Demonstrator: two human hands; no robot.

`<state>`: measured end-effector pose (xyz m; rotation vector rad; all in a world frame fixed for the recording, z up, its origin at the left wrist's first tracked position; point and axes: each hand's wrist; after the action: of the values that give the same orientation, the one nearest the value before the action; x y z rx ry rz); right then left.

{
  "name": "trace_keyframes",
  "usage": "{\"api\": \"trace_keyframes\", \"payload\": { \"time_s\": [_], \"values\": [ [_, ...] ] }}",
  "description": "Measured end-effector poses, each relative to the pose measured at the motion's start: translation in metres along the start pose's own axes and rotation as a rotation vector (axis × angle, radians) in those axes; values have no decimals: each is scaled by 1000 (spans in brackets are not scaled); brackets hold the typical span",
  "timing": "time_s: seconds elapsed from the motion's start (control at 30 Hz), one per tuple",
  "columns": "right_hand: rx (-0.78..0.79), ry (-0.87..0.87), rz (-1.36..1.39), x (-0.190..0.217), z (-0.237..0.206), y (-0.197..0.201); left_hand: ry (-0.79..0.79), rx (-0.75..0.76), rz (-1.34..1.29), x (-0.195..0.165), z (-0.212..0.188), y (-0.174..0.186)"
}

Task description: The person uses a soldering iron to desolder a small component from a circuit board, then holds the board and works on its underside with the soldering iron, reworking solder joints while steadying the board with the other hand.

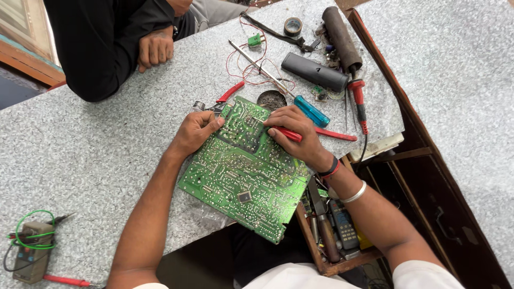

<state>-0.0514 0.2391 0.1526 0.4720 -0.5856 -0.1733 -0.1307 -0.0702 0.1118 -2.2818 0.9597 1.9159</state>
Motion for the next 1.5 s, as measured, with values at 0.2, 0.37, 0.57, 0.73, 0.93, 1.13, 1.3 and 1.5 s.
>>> {"api": "trace_keyframes", "payload": {
  "time_s": [0.2,0.37,0.57,0.73,0.93,1.13,1.3,1.5],
  "values": [
    [-2,-8,14,0,0,-1,10,40,24,-4,-3,2],
    [-19,-24,-21,1,-2,-1,10,36,47,-4,-3,2],
    [-19,-22,-25,-2,-2,2,4,57,16,-7,-2,-1],
    [-14,-20,-15,-3,-2,5,1,28,32,-8,0,-3],
    [-16,-18,-15,-4,-3,5,-45,15,43,-8,2,-5],
    [-11,-16,-29,-5,-3,5,-35,26,31,-8,2,-5],
    [-23,-37,11,-4,-3,5,-3,32,7,-8,0,-5],
    [-23,-63,18,-2,-4,5,-21,18,40,-8,1,-5]
  ]
}}
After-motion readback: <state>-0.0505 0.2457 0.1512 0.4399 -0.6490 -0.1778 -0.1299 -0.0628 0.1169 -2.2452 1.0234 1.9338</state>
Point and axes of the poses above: each hand's wrist, its own z-axis towards the middle knuckle, its own y-axis out of the back of the hand, x = y × z, and after that the axes turned 15 degrees about y, right-handed
